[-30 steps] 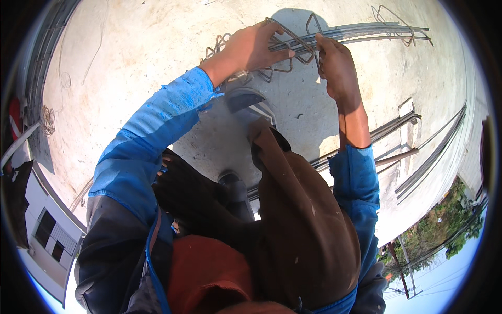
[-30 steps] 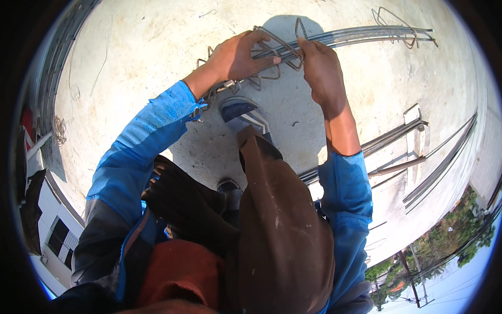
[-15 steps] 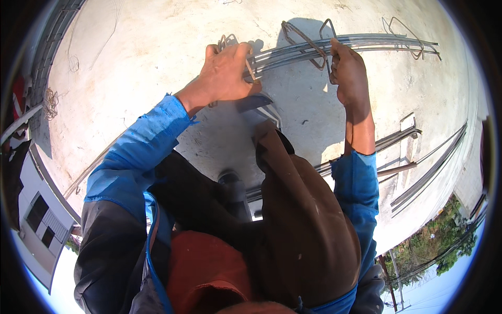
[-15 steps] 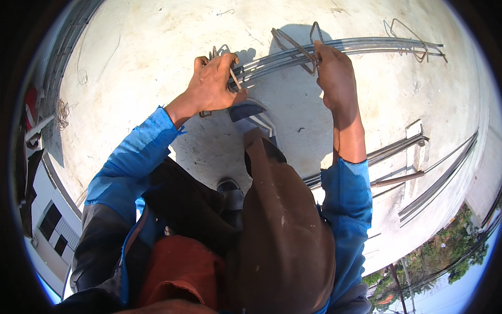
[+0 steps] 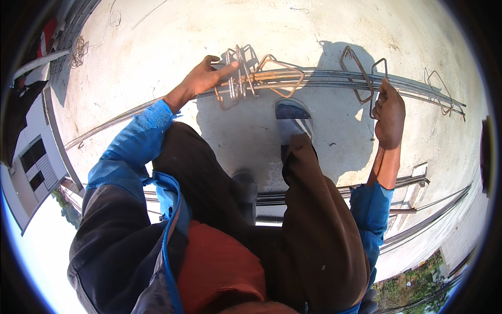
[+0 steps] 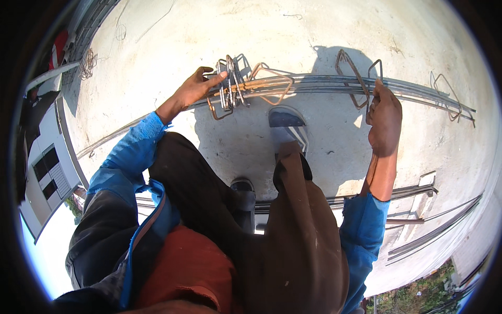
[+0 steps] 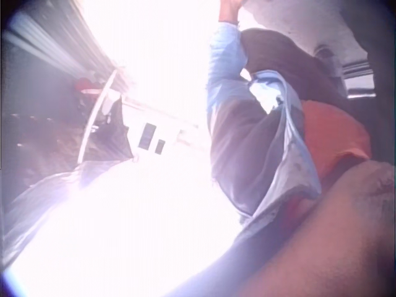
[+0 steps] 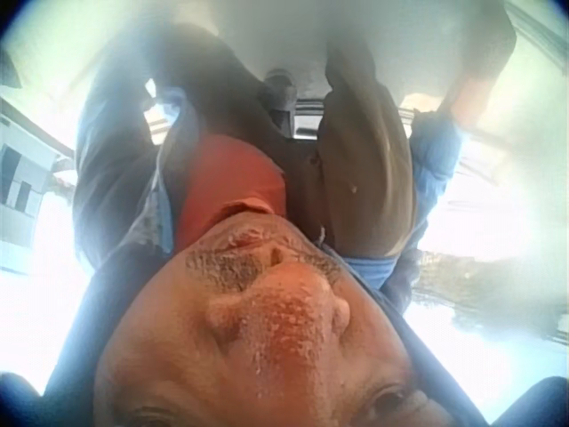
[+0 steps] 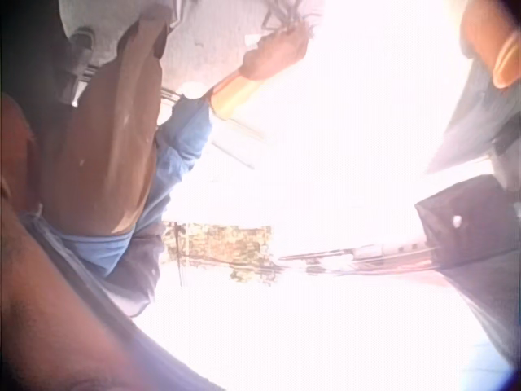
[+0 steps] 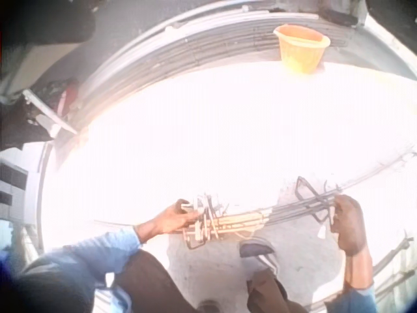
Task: The person assembles a rebar cage by hand on a concrete rooftop. They place pre-bent rebar stirrups onto parallel longitudinal bars, then tie each intersection with wire using pliers to secure the structure.
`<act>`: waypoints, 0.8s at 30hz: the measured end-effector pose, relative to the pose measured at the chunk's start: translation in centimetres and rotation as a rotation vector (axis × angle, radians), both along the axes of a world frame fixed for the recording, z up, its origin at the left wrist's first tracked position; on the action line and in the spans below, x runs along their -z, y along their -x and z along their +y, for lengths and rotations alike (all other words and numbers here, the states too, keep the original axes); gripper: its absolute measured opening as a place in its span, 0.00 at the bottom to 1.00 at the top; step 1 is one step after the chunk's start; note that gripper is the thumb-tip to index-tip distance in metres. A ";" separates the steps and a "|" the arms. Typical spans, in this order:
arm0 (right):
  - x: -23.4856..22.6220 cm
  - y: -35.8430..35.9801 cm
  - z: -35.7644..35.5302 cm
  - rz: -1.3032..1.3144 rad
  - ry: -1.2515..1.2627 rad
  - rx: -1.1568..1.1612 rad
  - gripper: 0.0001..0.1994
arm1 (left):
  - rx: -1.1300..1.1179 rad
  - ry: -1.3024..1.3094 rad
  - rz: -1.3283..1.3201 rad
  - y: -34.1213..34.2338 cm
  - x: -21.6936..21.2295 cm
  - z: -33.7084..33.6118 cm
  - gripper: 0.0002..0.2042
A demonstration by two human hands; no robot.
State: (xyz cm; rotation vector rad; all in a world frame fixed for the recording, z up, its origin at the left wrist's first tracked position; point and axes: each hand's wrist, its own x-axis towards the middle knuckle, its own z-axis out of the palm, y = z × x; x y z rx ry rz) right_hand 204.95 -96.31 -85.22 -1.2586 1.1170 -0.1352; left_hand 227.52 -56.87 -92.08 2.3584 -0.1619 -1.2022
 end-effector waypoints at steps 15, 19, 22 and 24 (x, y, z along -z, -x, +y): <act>-0.5 -0.2 -0.2 0.032 0.039 0.028 0.15 | -0.571 0.369 0.249 -3.1 -1.7 12.3 0.27; -1.1 -0.3 -0.1 0.012 0.066 -0.032 0.15 | -0.259 -0.362 -0.422 -6.1 -0.5 28.9 0.34; -1.8 -0.5 0.4 0.054 0.099 -0.023 0.15 | 0.178 -0.670 -1.223 -7.6 -1.9 30.0 0.38; -1.5 -0.3 0.3 0.081 0.098 -0.010 0.15 | -0.067 -0.313 -0.824 -7.8 -3.1 20.8 0.40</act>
